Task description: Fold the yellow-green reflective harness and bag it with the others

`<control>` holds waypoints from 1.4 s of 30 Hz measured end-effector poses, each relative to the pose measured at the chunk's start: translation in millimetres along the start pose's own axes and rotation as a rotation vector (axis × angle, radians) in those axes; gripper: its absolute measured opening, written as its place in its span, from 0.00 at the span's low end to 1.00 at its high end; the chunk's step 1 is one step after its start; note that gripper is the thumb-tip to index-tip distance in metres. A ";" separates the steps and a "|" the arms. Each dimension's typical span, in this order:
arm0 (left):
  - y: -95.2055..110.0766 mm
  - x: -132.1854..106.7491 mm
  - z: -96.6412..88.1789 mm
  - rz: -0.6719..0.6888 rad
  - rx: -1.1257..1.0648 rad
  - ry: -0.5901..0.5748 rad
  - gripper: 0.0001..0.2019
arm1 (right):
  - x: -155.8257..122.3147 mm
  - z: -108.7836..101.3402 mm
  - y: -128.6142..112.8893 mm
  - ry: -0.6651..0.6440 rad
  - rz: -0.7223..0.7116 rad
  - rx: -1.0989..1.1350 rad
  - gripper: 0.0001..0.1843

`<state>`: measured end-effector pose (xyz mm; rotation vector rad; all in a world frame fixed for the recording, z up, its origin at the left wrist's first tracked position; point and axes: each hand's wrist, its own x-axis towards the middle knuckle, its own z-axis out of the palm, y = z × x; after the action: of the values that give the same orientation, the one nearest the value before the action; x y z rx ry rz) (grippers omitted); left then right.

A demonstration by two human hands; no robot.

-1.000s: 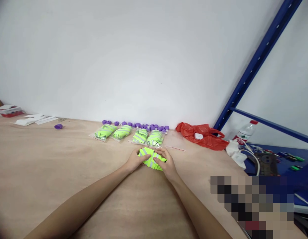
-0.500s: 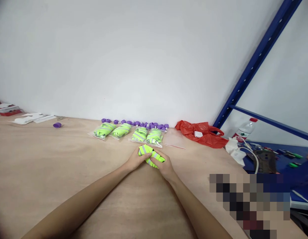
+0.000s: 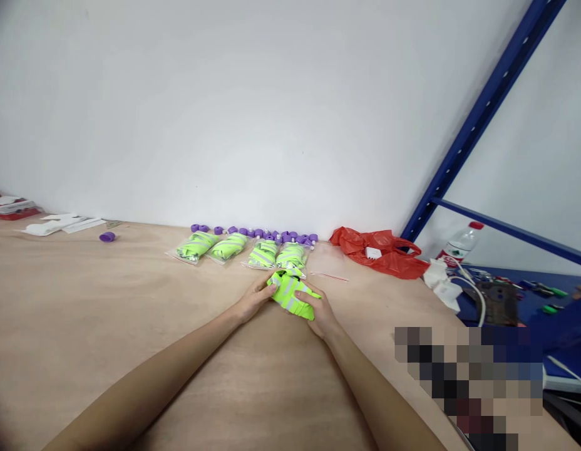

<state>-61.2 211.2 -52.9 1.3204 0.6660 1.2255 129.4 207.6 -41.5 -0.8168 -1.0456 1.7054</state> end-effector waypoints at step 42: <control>14.1 -13.7 21.9 0.351 0.629 0.023 0.26 | -2.3 10.9 1.3 0.022 -0.047 -0.050 0.27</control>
<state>-49.1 188.4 -38.7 2.0121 0.9068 1.3647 120.2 202.1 -38.0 -0.8340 -1.0879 1.6334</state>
